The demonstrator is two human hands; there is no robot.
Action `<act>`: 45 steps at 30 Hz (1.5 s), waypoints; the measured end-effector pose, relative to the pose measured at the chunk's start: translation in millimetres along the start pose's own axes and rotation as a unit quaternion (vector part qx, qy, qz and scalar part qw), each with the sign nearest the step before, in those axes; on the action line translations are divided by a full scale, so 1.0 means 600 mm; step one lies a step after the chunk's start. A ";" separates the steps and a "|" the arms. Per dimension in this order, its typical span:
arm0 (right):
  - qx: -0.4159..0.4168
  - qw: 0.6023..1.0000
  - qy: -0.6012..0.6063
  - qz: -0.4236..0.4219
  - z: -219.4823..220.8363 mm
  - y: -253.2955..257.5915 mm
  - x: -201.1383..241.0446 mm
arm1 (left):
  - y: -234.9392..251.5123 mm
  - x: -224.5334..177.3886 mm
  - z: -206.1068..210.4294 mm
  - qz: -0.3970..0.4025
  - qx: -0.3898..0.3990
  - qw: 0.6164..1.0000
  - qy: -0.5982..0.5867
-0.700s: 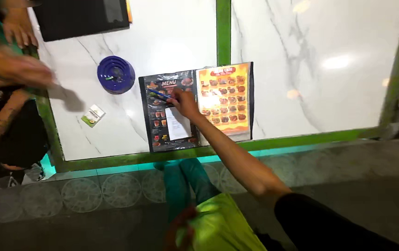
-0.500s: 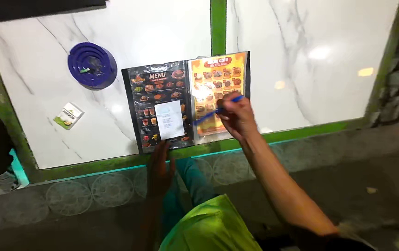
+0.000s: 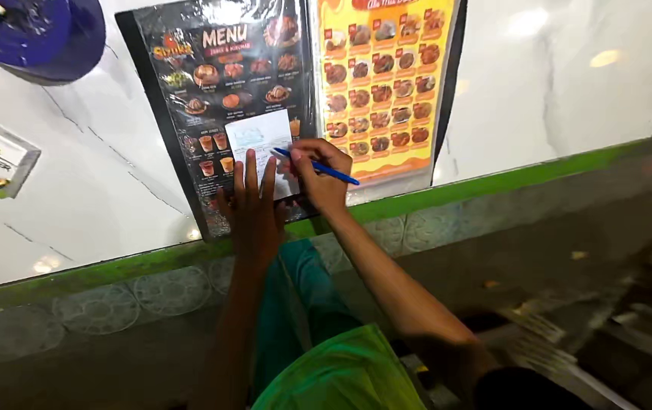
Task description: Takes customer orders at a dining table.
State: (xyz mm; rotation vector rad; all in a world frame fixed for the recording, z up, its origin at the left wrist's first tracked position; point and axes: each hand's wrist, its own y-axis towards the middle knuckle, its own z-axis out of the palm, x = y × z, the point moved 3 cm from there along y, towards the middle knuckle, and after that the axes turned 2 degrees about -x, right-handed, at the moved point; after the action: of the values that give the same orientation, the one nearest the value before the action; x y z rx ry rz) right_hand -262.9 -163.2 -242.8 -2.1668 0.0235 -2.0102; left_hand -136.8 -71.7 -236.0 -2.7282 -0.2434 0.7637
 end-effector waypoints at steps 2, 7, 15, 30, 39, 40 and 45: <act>-0.012 0.999 -0.012 -0.034 0.016 0.000 -0.025 | 0.001 0.002 0.000 -0.002 0.004 1.000 0.005; -0.051 0.989 -0.075 -0.120 0.023 -0.006 -0.058 | 0.001 0.008 -0.001 0.003 -0.001 1.000 0.001; -0.067 0.977 -0.154 -0.129 0.031 -0.004 -0.059 | -0.001 0.007 -0.002 0.001 -0.004 1.000 0.013; -0.022 0.980 -0.147 -0.134 0.029 -0.001 -0.054 | 0.002 0.005 -0.003 -0.008 0.012 1.000 0.020; -0.015 0.993 -0.094 -0.064 0.034 0.047 -0.008 | 0.001 0.003 -0.003 -0.021 0.005 1.000 0.011; -0.010 0.992 -0.096 -0.081 0.040 0.054 -0.014 | 0.000 0.002 -0.003 -0.022 0.004 1.000 0.012; -0.039 0.983 -0.132 -0.119 0.051 0.060 -0.044 | 0.000 0.002 -0.003 -0.028 0.009 0.999 0.013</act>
State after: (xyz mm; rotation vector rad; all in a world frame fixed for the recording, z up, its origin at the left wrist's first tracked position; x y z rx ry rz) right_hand -230.8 -191.0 -276.3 -2.5791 -0.2068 -1.8422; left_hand -134.8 -71.9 -235.2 -2.7001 -0.3050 0.7104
